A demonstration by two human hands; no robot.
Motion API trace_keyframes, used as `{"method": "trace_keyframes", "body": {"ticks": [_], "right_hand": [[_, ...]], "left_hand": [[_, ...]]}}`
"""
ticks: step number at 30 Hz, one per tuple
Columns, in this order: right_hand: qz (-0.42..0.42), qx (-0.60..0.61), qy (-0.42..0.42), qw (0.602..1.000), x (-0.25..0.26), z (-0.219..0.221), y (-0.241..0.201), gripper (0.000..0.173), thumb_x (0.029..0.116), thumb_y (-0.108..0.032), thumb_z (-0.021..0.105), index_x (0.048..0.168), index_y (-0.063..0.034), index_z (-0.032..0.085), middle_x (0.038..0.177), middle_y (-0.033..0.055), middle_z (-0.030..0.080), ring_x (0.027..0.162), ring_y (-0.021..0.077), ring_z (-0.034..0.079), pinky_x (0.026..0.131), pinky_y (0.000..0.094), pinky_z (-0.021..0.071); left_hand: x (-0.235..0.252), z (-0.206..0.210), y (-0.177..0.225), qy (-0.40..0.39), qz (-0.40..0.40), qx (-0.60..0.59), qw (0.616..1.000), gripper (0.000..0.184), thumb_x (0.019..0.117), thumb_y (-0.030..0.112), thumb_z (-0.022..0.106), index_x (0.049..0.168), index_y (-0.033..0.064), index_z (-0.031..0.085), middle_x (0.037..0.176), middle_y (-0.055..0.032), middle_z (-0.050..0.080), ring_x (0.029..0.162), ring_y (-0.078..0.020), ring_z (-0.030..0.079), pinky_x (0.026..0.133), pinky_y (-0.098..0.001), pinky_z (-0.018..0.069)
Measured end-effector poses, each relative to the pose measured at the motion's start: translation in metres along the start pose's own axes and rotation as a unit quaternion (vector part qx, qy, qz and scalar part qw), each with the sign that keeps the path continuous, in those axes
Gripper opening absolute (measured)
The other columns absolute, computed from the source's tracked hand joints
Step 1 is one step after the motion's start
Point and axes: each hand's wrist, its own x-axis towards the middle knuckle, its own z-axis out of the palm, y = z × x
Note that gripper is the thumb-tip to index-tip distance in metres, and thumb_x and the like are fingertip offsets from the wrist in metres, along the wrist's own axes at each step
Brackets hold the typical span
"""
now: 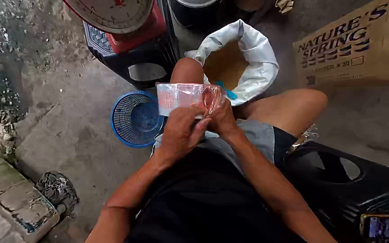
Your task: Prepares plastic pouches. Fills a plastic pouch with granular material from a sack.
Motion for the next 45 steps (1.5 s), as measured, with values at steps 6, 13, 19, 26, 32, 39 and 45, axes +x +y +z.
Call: {"method": "trace_keyframes", "body": {"ticks": [6,13,19,26,32,39,45], "right_hand": [[0.079,0.2,0.028,0.976,0.021,0.014,0.035,0.054,0.0823,-0.018,0.084,0.125,0.0046,0.061,0.112,0.0092,0.072,0.105,0.0109,0.069,0.098,0.0316,0.0575],[0.105,0.195,0.059,0.974,0.014,0.03,0.03,0.067,0.0766,-0.021,0.089,0.13,0.0049,0.057,0.115,0.0115,0.072,0.107,0.0136,0.07,0.098,0.0339,0.0581],[0.095,0.193,0.062,0.975,0.016,0.028,0.025,0.034,0.0849,-0.014,0.081,0.113,0.0014,0.068,0.102,0.0068,0.073,0.097,0.0091,0.07,0.091,0.0289,0.0592],[0.022,0.069,0.075,0.995,-0.001,0.011,0.012,0.034,0.0974,-0.007,0.064,0.129,0.0047,0.061,0.1,0.0178,0.072,0.088,0.0226,0.073,0.078,0.0399,0.0612],[0.014,0.11,0.111,0.988,0.004,0.007,0.012,0.026,0.0914,-0.005,0.073,0.116,0.0017,0.07,0.116,0.0164,0.066,0.107,0.0208,0.067,0.093,0.036,0.0577],[-0.015,0.12,0.132,0.984,-0.002,-0.008,0.009,0.011,0.0953,-0.006,0.068,0.105,-0.0012,0.072,0.13,0.0114,0.057,0.117,0.0153,0.06,0.093,0.0291,0.0565],[-0.02,0.2,0.186,0.962,0.001,-0.017,0.0,0.015,0.104,-0.012,0.061,0.115,-0.0048,0.067,0.109,0.0026,0.064,0.097,0.0096,0.066,0.083,0.0256,0.0589]], "left_hand": [[0.013,-0.016,-0.095,0.04,-0.366,-0.209,0.906,0.06,0.0986,0.033,0.068,0.145,0.0006,0.048,0.129,-0.0122,0.065,0.114,-0.0178,0.066,0.097,-0.0387,0.0573],[0.005,-0.018,-0.087,0.046,-0.367,-0.368,0.853,0.029,0.0961,0.012,0.072,0.123,0.0057,0.061,0.105,-0.0077,0.073,0.092,-0.0191,0.073,0.082,-0.0403,0.0637],[-0.001,-0.023,-0.08,0.012,-0.351,-0.415,0.839,0.031,0.0959,0.006,0.07,0.126,0.0068,0.063,0.108,-0.0081,0.075,0.092,-0.0192,0.075,0.082,-0.0395,0.0643],[-0.005,-0.019,-0.079,0.048,-0.392,-0.44,0.806,0.022,0.1034,0.019,0.063,0.123,0.0088,0.066,0.105,-0.008,0.075,0.089,-0.0195,0.075,0.08,-0.041,0.0647],[-0.008,-0.018,-0.083,0.061,-0.403,-0.459,0.789,0.022,0.1047,0.02,0.061,0.123,0.009,0.065,0.105,-0.008,0.075,0.089,-0.0196,0.075,0.08,-0.0411,0.0646],[-0.011,-0.015,-0.094,0.089,-0.418,-0.517,0.742,0.018,0.1068,0.019,0.056,0.122,0.0125,0.062,0.106,-0.005,0.074,0.093,-0.0172,0.074,0.081,-0.0396,0.0641],[-0.015,-0.014,-0.109,0.081,-0.395,-0.566,0.719,0.018,0.1074,0.02,0.054,0.118,0.0115,0.065,0.104,-0.0059,0.075,0.092,-0.0165,0.074,0.083,-0.0375,0.0633]]}}
